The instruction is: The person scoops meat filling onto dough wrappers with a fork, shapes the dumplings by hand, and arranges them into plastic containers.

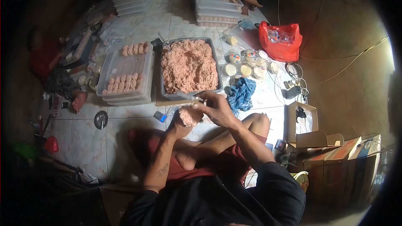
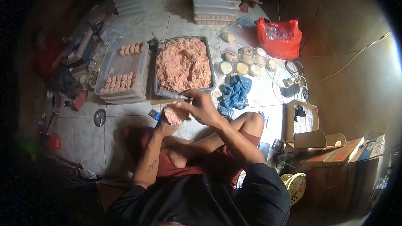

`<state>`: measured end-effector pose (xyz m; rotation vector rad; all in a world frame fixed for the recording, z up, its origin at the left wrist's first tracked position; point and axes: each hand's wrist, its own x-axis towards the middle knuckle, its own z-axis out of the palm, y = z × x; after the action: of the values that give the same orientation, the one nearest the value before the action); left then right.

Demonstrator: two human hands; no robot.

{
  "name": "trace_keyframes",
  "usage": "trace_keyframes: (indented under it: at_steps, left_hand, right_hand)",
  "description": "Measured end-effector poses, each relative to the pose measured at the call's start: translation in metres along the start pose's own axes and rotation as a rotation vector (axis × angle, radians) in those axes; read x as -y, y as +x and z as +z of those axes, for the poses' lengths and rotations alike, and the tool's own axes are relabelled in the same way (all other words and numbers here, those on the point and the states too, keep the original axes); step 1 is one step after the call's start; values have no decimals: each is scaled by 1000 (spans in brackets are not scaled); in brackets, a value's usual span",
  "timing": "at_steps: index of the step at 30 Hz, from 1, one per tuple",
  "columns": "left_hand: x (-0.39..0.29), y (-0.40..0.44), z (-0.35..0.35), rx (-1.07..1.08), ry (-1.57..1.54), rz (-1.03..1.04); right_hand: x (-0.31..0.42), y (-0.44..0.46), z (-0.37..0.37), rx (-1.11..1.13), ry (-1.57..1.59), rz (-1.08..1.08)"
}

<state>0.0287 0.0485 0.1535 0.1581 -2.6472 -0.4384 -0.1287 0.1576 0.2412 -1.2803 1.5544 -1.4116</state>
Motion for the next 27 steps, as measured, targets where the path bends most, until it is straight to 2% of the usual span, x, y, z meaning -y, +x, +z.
trace_keyframes:
  at_steps: [1, 2, 3, 5, 7, 8, 9, 15, 17, 18, 19, 21, 22, 23, 25, 27]
  left_hand:
    - [-6, 11, -15, 121, 152, -63]
    - [-2, 7, -9, -114, -118, -135]
    - [11, 7, -5, -178, 69, -40]
    - [-5, 15, -32, -369, -306, -160]
    - [-6, 21, -30, -428, -558, -282]
    - [-5, 23, -26, -474, -542, -338]
    - [-10, 27, -29, -421, -575, -472]
    - [-10, 25, -15, -408, -757, -486]
    - [-14, 24, -23, -268, -384, -400]
    - [-6, 18, -17, -175, -331, -458]
    - [-5, 18, -13, -174, -331, -460]
    - [-7, 19, -10, -457, -367, -478]
    - [-8, 17, -17, -327, -495, -642]
    - [-3, 15, -20, -328, -494, -642]
    - [8, 12, -27, -157, -444, -457]
    - [5, 12, -27, -211, -560, -507]
  right_hand:
    - [-13, -1, 0, -94, 27, -3]
    - [-24, -5, -1, -179, 84, -42]
    - [-27, -9, 1, -259, 148, -73]
    - [-57, -26, -2, -154, 178, 87]
    - [-74, -45, 16, -83, 362, 186]
    - [-80, -56, 22, -65, 408, 268]
    - [-84, -63, 26, -51, 450, 348]
    - [-90, -57, 23, -67, 506, 247]
    - [-73, -50, 12, -92, -292, -165]
    - [-70, -46, 7, -117, -378, -190]
    - [-66, -44, 2, -116, -376, -189]
    - [-60, -41, -8, -111, -542, -163]
    - [-68, -40, -7, -195, -530, -223]
    - [-70, -41, -7, -196, -529, -224]
    - [-72, -51, -5, -106, -155, 196]
    - [-86, -62, 7, -40, 211, 287]
